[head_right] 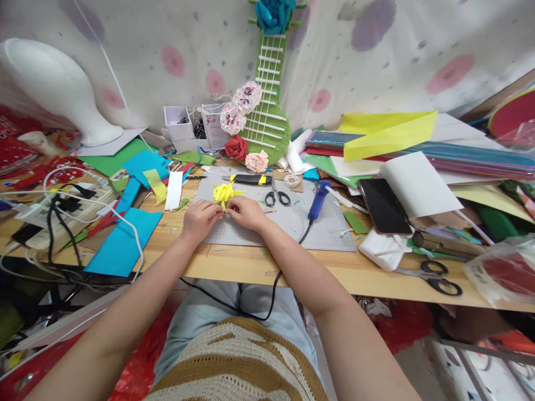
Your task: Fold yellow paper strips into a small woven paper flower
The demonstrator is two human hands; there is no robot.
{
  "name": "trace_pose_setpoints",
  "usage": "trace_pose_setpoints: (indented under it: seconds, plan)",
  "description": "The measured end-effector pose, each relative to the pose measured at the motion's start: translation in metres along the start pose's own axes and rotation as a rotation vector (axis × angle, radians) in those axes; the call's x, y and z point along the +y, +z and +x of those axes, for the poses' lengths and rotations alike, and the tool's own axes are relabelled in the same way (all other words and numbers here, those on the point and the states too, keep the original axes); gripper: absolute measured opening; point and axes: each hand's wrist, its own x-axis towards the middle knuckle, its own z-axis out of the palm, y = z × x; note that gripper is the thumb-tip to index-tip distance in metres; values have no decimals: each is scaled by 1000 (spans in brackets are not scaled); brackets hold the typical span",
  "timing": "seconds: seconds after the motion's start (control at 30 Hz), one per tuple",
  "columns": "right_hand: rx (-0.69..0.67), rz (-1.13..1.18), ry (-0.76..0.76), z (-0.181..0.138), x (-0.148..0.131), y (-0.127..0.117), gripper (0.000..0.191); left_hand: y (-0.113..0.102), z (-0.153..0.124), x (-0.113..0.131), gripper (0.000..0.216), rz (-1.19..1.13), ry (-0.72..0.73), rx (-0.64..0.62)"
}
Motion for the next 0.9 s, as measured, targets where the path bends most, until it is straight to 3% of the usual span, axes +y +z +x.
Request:
trace_pose_setpoints:
  seconds: [0.47,0.9]
  plan:
    - [66,-137,-175,-4,1,4,7,2,-2,-2,22,11,34,44]
    - [64,-92,-180,-2,4,4,7,3,-2,-3,26,71,-14,23]
